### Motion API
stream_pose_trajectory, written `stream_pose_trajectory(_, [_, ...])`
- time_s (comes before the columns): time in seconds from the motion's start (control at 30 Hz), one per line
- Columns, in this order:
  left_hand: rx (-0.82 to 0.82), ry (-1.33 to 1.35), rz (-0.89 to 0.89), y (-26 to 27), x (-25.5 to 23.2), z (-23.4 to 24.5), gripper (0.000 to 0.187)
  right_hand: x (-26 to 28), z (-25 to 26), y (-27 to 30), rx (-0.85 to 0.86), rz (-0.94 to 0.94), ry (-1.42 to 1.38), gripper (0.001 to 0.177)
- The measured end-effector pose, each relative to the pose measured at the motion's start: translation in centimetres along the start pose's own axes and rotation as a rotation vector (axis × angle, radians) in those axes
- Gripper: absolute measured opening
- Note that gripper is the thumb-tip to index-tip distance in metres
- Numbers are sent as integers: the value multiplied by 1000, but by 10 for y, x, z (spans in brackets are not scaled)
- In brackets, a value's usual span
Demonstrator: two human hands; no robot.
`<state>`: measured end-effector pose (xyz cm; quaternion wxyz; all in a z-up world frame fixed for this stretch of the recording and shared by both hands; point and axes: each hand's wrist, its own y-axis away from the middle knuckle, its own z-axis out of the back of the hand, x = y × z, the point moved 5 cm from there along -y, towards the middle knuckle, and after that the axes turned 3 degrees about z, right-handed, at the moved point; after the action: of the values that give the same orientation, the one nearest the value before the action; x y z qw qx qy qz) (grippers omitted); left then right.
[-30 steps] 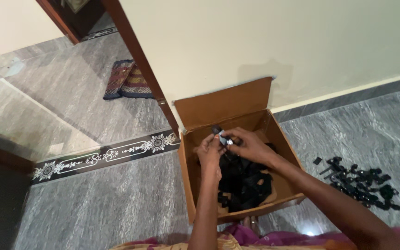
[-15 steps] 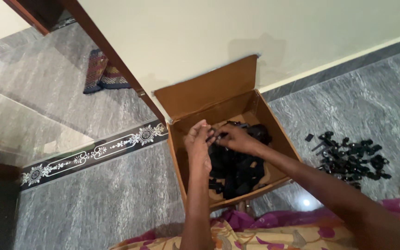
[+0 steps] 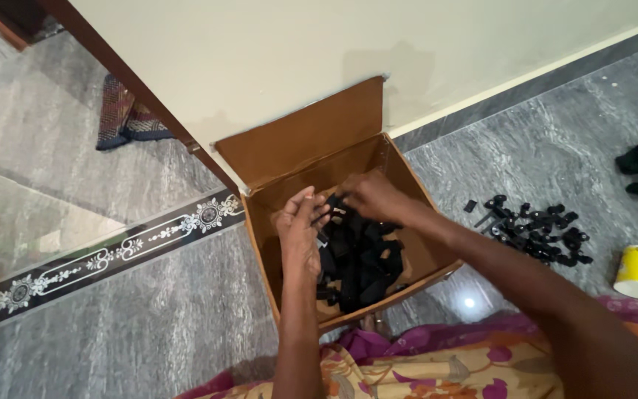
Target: The person sits on the floor and repeatedly picks small black plastic components from a cardboard box, attaches them to other parts, and places the assembled units on the floor beside the box.
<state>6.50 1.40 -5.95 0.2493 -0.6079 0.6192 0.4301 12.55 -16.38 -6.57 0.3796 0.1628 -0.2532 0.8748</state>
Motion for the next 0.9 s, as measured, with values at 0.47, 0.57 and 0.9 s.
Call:
stream_pose_trajectory(0.47, [-18,67,-32,1,-17,6,25,-22,27,18,339,-76,217,18])
stream_pose_trajectory(0.57, [11,72,-47,2,-17,6,25,-47,51,20,322,-128,401,18])
stream_pose_trajectory(0.9, [152,-93,70,9,51,-18,23,-180,133,173,522,-424,674,21])
